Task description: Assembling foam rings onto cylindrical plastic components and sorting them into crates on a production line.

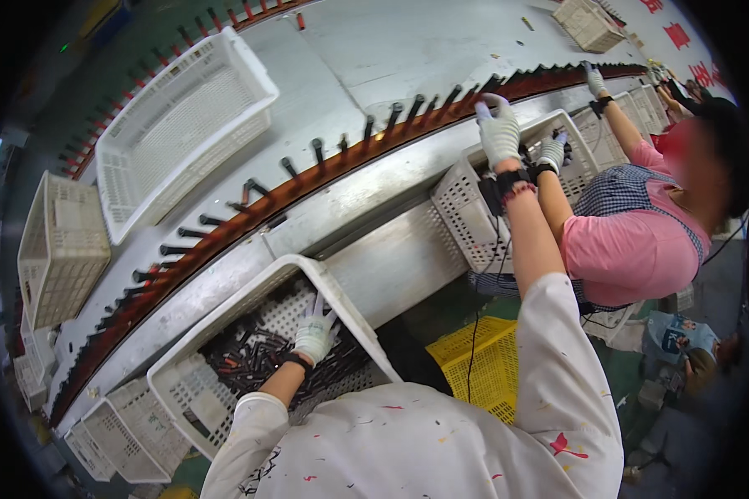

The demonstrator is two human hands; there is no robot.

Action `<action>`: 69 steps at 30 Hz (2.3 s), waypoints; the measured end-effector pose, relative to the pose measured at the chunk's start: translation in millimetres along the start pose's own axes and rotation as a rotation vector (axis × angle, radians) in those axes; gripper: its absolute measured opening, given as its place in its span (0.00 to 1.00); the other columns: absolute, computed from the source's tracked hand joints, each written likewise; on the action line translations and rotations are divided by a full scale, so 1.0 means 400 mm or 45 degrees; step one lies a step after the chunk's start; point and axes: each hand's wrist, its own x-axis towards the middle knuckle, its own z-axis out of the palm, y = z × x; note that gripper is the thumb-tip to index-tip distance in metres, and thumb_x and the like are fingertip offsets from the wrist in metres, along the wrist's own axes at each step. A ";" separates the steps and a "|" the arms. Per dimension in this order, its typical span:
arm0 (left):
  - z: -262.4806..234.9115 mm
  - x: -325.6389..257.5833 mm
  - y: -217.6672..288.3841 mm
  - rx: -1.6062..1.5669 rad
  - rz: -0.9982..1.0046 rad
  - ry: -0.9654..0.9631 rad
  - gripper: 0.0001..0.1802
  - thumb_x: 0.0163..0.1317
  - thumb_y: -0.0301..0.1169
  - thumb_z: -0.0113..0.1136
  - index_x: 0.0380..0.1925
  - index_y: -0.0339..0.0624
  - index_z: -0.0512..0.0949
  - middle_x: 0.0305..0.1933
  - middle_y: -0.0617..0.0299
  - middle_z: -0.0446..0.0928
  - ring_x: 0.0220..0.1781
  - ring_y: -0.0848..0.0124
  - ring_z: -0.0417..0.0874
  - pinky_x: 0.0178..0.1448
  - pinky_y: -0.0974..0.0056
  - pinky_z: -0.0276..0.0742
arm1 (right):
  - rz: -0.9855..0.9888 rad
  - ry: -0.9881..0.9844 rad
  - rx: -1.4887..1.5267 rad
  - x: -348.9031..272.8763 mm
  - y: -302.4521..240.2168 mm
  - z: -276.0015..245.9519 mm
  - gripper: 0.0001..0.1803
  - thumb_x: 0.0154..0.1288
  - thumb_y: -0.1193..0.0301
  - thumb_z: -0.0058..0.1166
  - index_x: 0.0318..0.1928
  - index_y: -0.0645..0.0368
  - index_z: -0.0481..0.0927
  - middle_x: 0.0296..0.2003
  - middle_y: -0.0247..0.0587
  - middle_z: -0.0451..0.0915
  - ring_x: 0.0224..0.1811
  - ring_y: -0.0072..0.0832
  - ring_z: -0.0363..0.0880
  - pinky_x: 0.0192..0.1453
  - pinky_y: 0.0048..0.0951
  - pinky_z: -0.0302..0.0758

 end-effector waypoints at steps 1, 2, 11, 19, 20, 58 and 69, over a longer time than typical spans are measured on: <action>0.007 -0.004 0.008 0.139 0.103 0.022 0.27 0.52 0.37 0.61 0.55 0.48 0.72 0.65 0.45 0.59 0.67 0.50 0.60 0.63 0.42 0.61 | -0.222 0.108 -0.080 0.035 0.035 0.010 0.16 0.63 0.67 0.54 0.52 0.54 0.77 0.30 0.47 0.81 0.32 0.33 0.80 0.42 0.31 0.74; 0.015 -0.005 0.018 0.133 0.102 0.015 0.27 0.52 0.37 0.61 0.55 0.48 0.72 0.65 0.45 0.59 0.67 0.50 0.60 0.63 0.42 0.61 | -0.185 0.031 -0.162 0.061 0.028 0.025 0.15 0.62 0.67 0.54 0.49 0.55 0.78 0.32 0.48 0.82 0.34 0.36 0.81 0.43 0.32 0.74; 0.056 -0.063 0.094 0.176 0.232 -0.534 0.24 0.54 0.43 0.59 0.51 0.47 0.73 0.56 0.52 0.69 0.57 0.54 0.71 0.50 0.49 0.72 | -0.349 -0.332 -1.044 0.086 -0.133 0.056 0.15 0.62 0.63 0.47 0.43 0.54 0.82 0.38 0.49 0.83 0.43 0.44 0.81 0.50 0.38 0.76; 0.100 -0.090 0.022 -0.008 0.454 -0.513 0.28 0.54 0.41 0.59 0.54 0.42 0.71 0.56 0.47 0.73 0.54 0.52 0.76 0.55 0.52 0.74 | -0.187 -0.645 -0.990 -0.015 -0.203 0.209 0.18 0.65 0.60 0.43 0.50 0.53 0.76 0.42 0.54 0.81 0.45 0.46 0.80 0.48 0.44 0.76; 0.124 -0.097 0.007 0.007 0.467 -0.504 0.27 0.54 0.41 0.59 0.53 0.40 0.72 0.56 0.46 0.73 0.55 0.52 0.76 0.56 0.53 0.73 | -0.146 -0.680 -0.865 -0.038 -0.238 0.198 0.24 0.66 0.56 0.42 0.59 0.53 0.68 0.42 0.55 0.80 0.46 0.46 0.80 0.50 0.43 0.75; -0.213 -0.059 -0.036 -0.875 -0.079 -0.249 0.13 0.57 0.33 0.63 0.42 0.44 0.80 0.30 0.56 0.81 0.34 0.63 0.81 0.42 0.62 0.76 | 0.400 -0.360 0.904 -0.481 -0.247 -0.067 0.14 0.67 0.76 0.50 0.52 0.60 0.72 0.38 0.38 0.78 0.35 0.22 0.78 0.38 0.20 0.76; -0.026 -0.081 0.103 0.321 0.371 -0.438 0.24 0.56 0.35 0.57 0.55 0.54 0.72 0.64 0.50 0.62 0.64 0.54 0.65 0.60 0.50 0.68 | 0.180 -0.008 0.690 -0.122 -0.069 0.039 0.12 0.63 0.81 0.51 0.47 0.61 0.71 0.34 0.36 0.77 0.31 0.18 0.74 0.32 0.19 0.73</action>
